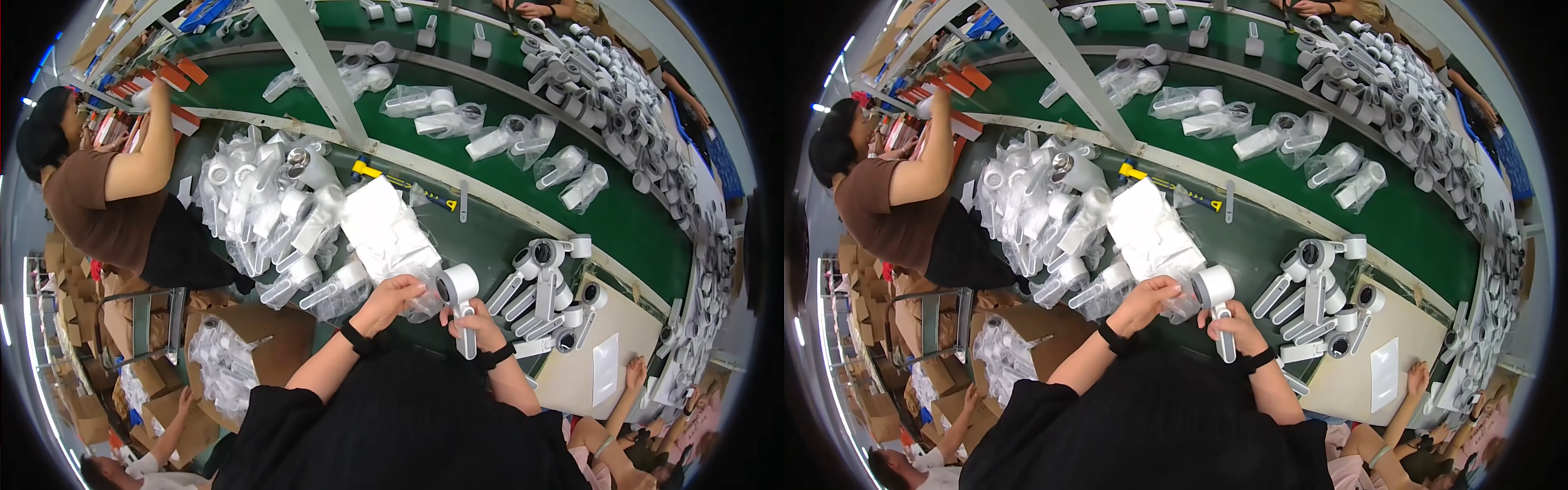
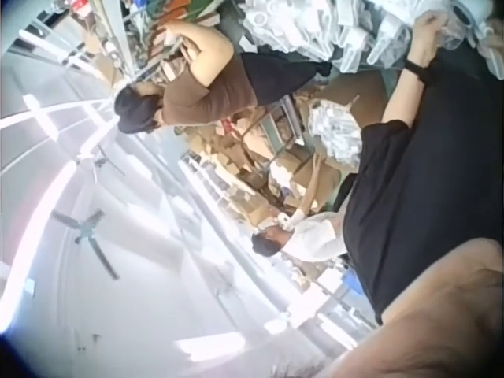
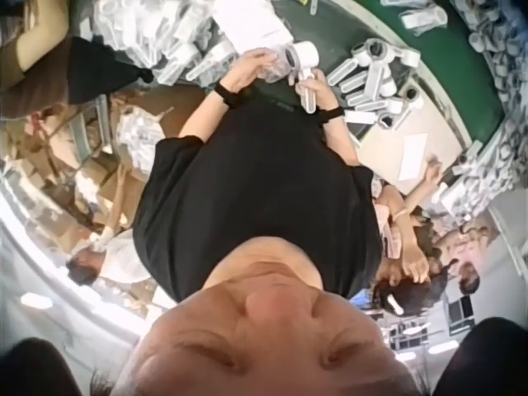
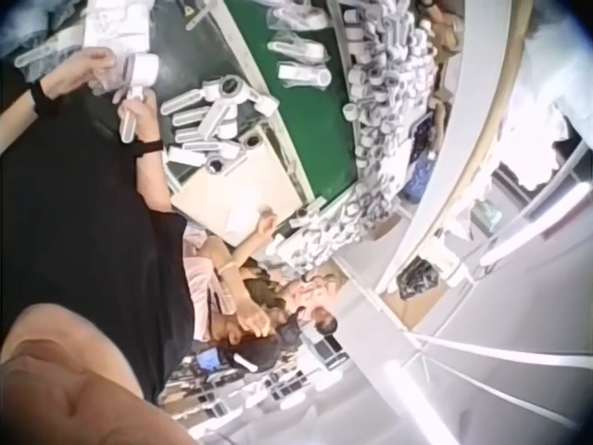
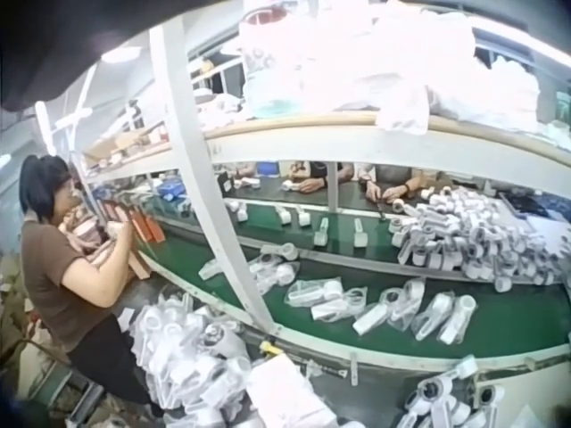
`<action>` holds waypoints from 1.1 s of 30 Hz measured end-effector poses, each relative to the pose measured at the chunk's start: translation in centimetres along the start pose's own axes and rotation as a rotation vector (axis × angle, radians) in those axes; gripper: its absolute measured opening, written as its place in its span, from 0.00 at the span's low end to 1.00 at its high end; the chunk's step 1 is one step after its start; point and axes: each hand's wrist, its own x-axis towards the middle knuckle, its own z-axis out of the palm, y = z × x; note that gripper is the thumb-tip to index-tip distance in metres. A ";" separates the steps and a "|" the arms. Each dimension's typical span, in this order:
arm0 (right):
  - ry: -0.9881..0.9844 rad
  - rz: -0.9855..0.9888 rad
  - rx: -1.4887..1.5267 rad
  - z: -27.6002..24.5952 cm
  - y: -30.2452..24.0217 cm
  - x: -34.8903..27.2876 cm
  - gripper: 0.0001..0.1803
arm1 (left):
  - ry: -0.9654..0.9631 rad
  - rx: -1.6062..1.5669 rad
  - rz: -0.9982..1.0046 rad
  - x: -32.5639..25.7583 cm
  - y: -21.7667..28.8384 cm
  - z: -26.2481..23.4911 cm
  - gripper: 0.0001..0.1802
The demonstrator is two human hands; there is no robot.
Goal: The person packages handheld fans by hand, picking up a fan, sliding it into a plastic bag, and placing the bagged fan onto the conveyor belt. This process is repeated for several fans, occasionally moving aside plastic bags to reach more fans.
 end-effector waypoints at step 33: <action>-0.057 -0.074 -0.744 2.7 -2.9 1.9 0.25 | 0.240 0.087 0.244 -0.4 2.7 3.2 0.09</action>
